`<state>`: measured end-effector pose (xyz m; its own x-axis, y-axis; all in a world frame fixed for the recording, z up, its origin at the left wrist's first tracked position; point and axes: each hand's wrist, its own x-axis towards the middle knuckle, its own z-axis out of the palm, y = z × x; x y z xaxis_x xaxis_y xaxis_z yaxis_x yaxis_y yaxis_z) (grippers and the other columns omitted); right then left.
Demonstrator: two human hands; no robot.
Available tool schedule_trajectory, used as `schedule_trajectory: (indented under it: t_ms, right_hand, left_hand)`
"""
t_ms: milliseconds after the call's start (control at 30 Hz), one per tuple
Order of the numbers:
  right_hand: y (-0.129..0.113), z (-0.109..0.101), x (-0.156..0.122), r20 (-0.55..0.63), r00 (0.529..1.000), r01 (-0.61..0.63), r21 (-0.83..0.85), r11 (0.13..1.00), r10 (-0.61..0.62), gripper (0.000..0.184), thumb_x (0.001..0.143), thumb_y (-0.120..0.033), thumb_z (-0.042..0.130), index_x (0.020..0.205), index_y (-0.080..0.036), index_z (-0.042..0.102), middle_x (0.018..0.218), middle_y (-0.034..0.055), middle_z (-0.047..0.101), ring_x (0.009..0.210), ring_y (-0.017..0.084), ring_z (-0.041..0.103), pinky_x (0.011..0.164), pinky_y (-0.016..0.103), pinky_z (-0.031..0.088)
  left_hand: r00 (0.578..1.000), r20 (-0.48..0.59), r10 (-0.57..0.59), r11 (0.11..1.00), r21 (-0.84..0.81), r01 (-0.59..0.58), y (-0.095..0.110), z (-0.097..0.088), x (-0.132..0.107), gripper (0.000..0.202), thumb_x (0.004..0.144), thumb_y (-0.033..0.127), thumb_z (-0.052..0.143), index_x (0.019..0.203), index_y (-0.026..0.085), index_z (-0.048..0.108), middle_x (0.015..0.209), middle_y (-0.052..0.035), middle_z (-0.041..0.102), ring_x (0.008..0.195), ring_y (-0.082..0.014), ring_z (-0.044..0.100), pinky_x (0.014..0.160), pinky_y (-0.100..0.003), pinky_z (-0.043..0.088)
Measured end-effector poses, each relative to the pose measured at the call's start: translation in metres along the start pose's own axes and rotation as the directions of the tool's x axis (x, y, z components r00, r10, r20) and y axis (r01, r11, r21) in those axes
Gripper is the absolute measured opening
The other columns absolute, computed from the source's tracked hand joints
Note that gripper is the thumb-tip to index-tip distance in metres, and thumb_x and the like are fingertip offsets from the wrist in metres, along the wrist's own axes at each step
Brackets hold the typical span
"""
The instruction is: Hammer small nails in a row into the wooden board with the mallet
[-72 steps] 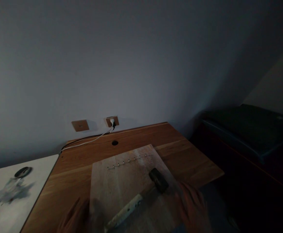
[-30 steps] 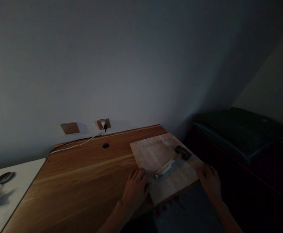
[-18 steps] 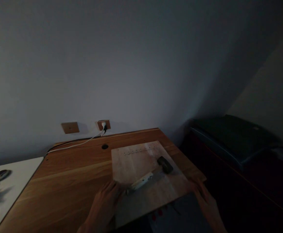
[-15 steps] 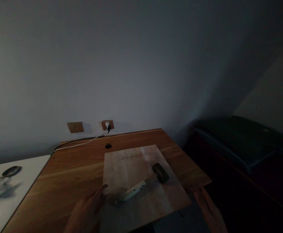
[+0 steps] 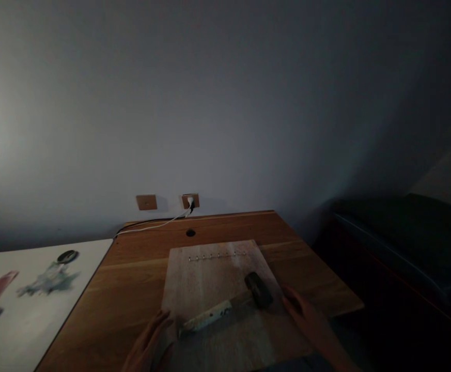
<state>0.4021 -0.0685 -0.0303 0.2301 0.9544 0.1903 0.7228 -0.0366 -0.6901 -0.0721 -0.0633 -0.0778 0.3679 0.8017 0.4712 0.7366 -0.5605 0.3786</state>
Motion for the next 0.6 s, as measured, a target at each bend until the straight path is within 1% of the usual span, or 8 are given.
schedule_trajectory:
  t_ms: [100,167,233,333,400,467,533,600]
  right_hand:
    - [-0.001,0.005,-0.002,-0.027,1.000,0.010,-0.037,0.999,-0.011,0.045,0.088,-0.049,0.046,0.113,-0.022,0.072,0.116,0.0124,0.079,0.110,0.033,0.074,0.099,0.048,0.057]
    - [0.005,0.008,-0.004,-0.057,0.998,0.033,-0.055,0.998,-0.036,0.044,0.087,-0.049,0.045,0.111,-0.024,0.072,0.115,0.0117,0.079,0.108,0.033,0.074,0.098,0.048,0.058]
    - [0.014,0.011,-0.007,-0.077,0.996,0.034,-0.057,0.998,-0.038,0.045,0.086,-0.051,0.046,0.111,-0.025,0.072,0.115,0.0111,0.079,0.109,0.033,0.074,0.096,0.049,0.059]
    - [0.027,0.013,-0.012,-0.069,0.997,0.023,-0.035,0.999,-0.026,0.047,0.088,-0.054,0.048,0.118,-0.025,0.070,0.121,0.0105,0.077,0.114,0.033,0.072,0.099,0.049,0.058]
    - [0.032,0.012,-0.013,-0.045,0.998,0.051,-0.031,0.998,-0.052,0.046,0.088,-0.052,0.050,0.120,-0.025,0.069,0.126,0.0103,0.075,0.118,0.033,0.070,0.102,0.048,0.056]
    - [0.029,0.010,-0.009,-0.011,0.997,0.078,-0.058,0.995,-0.079,0.046,0.086,-0.051,0.051,0.120,-0.025,0.070,0.126,0.0106,0.075,0.116,0.034,0.070,0.101,0.048,0.057]
    - [0.020,0.007,0.001,0.024,0.996,0.088,-0.119,0.989,-0.086,0.049,0.085,-0.051,0.052,0.121,-0.024,0.071,0.120,0.0112,0.077,0.109,0.035,0.074,0.094,0.048,0.059]
    - [0.005,0.006,0.016,0.041,0.995,0.100,-0.199,0.975,-0.094,0.050,0.083,-0.049,0.053,0.121,-0.023,0.072,0.111,0.0116,0.080,0.099,0.035,0.077,0.086,0.047,0.061]
  left_hand:
    - [0.999,-0.001,0.043,0.999,0.032,-0.043,0.008,-0.004,-0.005,0.053,0.095,0.030,0.057,0.146,0.039,0.048,0.150,-0.0035,0.055,0.126,-0.0259,0.063,0.101,-0.035,0.058]
    - [0.999,0.008,0.047,0.997,0.058,-0.047,0.015,-0.010,-0.008,0.056,0.093,0.028,0.058,0.147,0.039,0.047,0.154,-0.0053,0.050,0.130,-0.0273,0.060,0.102,-0.036,0.057]
    - [0.998,0.042,0.039,0.996,0.082,-0.042,0.021,-0.014,-0.012,0.062,0.090,0.023,0.061,0.148,0.038,0.045,0.157,-0.0067,0.047,0.135,-0.0291,0.056,0.104,-0.038,0.055]
    - [0.996,0.078,0.033,0.995,0.094,-0.040,0.030,-0.014,-0.020,0.073,0.085,0.021,0.066,0.151,0.039,0.040,0.158,-0.0083,0.045,0.138,-0.0320,0.052,0.105,-0.042,0.054]
    - [0.998,0.063,0.029,0.995,0.089,-0.035,0.034,-0.012,-0.025,0.077,0.084,0.022,0.067,0.153,0.039,0.035,0.158,-0.0100,0.044,0.137,-0.0335,0.052,0.103,-0.043,0.056]
    - [0.999,0.039,0.016,0.996,0.086,-0.020,0.036,-0.011,-0.026,0.079,0.086,0.023,0.065,0.155,0.038,0.031,0.157,-0.0113,0.045,0.136,-0.0337,0.053,0.102,-0.042,0.056]
    - [1.000,0.025,-0.019,0.996,0.084,0.017,0.037,-0.016,-0.021,0.077,0.089,0.022,0.062,0.157,0.037,0.028,0.154,-0.0111,0.050,0.133,-0.0312,0.057,0.102,-0.040,0.056]
    - [0.994,0.063,-0.086,0.994,0.069,0.082,0.035,-0.025,-0.008,0.074,0.093,0.022,0.057,0.158,0.036,0.026,0.150,-0.0102,0.054,0.128,-0.0276,0.061,0.102,-0.037,0.056]
